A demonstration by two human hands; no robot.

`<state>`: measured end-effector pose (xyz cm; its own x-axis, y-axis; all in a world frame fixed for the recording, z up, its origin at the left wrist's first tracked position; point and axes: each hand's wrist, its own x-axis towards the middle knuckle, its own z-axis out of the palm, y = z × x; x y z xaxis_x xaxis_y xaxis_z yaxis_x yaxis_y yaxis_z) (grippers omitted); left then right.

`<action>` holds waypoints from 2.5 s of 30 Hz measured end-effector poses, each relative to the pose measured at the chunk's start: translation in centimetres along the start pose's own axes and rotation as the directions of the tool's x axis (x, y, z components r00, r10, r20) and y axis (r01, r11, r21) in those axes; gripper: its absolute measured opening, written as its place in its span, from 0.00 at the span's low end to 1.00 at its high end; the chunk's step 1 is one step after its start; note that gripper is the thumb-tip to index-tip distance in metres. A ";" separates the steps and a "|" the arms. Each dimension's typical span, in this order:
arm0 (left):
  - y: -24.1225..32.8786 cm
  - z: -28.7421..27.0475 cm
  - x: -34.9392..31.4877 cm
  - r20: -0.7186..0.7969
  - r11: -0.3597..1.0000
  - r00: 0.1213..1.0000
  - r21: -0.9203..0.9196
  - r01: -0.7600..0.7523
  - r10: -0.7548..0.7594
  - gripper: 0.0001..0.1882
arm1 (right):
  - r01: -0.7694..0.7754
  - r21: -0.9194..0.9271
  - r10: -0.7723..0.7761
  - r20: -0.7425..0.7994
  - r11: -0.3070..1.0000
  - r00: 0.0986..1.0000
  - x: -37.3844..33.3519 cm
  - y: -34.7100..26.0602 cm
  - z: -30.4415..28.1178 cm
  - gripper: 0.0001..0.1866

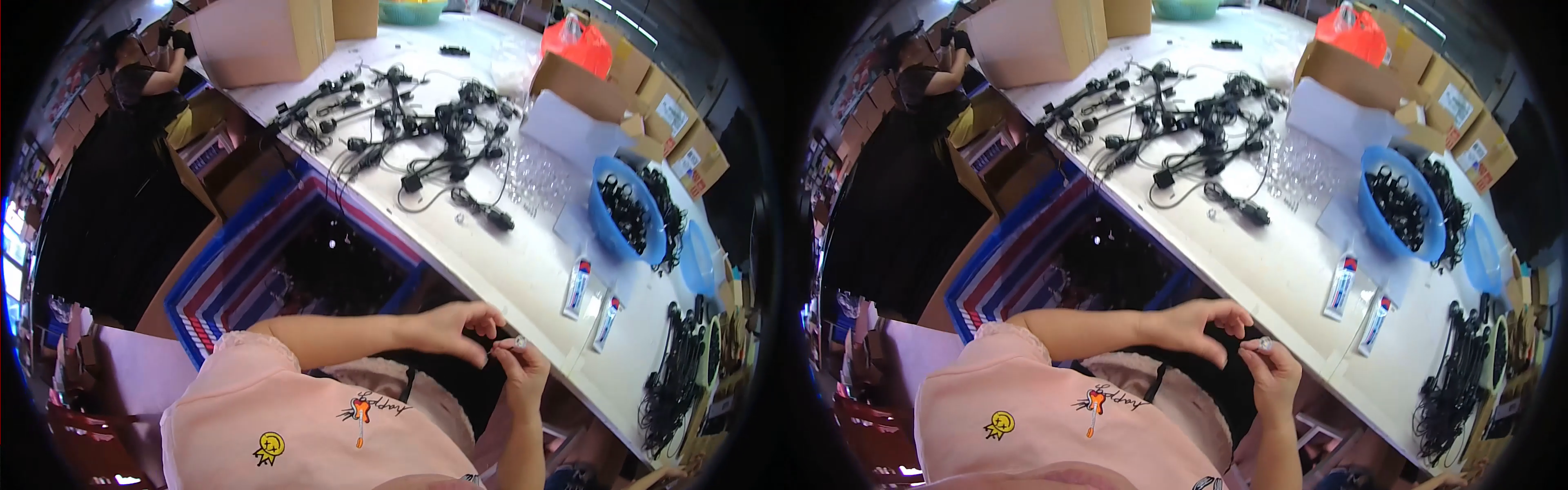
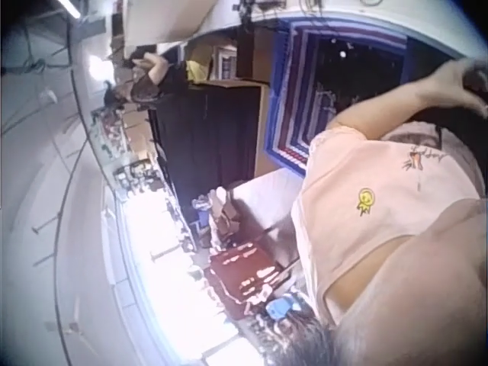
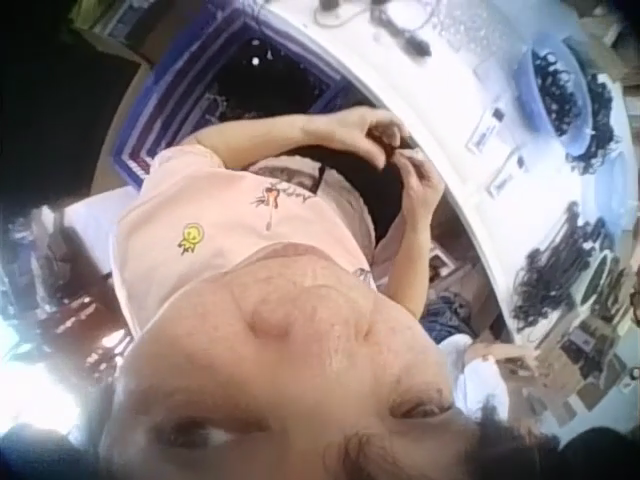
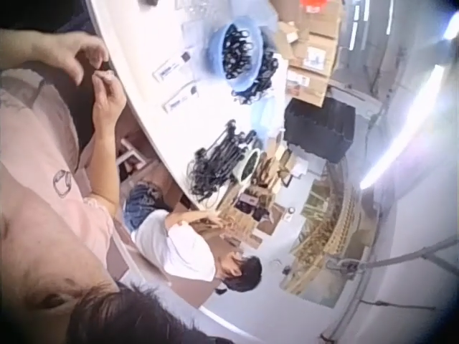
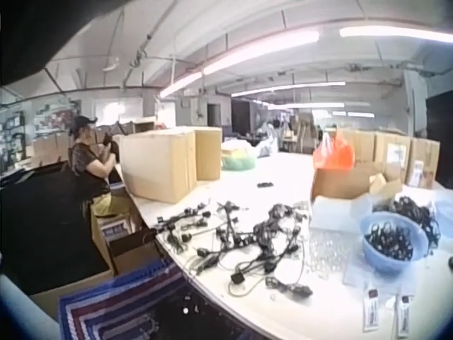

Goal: The person assembles small electronic components by applying adhesive from a tube to plastic parts and connecting wires and connectors by hand.

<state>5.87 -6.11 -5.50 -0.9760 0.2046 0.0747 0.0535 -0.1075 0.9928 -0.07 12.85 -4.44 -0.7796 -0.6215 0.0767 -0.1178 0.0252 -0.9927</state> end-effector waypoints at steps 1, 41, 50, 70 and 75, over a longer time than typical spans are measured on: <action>-1.1 0.5 -0.4 0.039 0.996 0.996 0.026 -0.081 0.080 0.41 | -0.108 0.172 0.118 -0.052 0.979 0.992 0.0 -0.1 0.2 0.03; 0.5 -2.2 2.2 -0.062 0.998 0.998 -0.060 0.023 -0.027 0.09 | -0.274 -0.633 0.204 -0.182 0.724 0.962 13.2 -4.0 -7.2 0.21; -0.9 -1.9 2.0 0.105 0.998 0.994 0.056 -0.018 0.012 0.07 | -0.634 -0.113 0.639 0.246 0.765 0.728 3.4 -7.5 -2.0 0.09; -2.7 -1.3 1.4 0.176 0.991 0.984 0.133 -0.018 -0.006 0.10 | -0.813 -0.017 0.766 0.345 0.582 0.542 3.1 -5.9 -1.2 0.10; -2.8 -1.2 1.4 0.173 0.987 0.985 0.159 -0.023 -0.005 0.10 | -0.839 0.033 0.784 0.338 0.543 0.520 3.2 -5.9 -1.1 0.09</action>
<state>4.09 -6.71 -8.33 -0.9249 0.3706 0.0846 0.1085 0.0441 0.9931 -2.54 11.56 1.73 -0.2898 -0.5686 -0.7699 0.6103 0.5098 -0.6063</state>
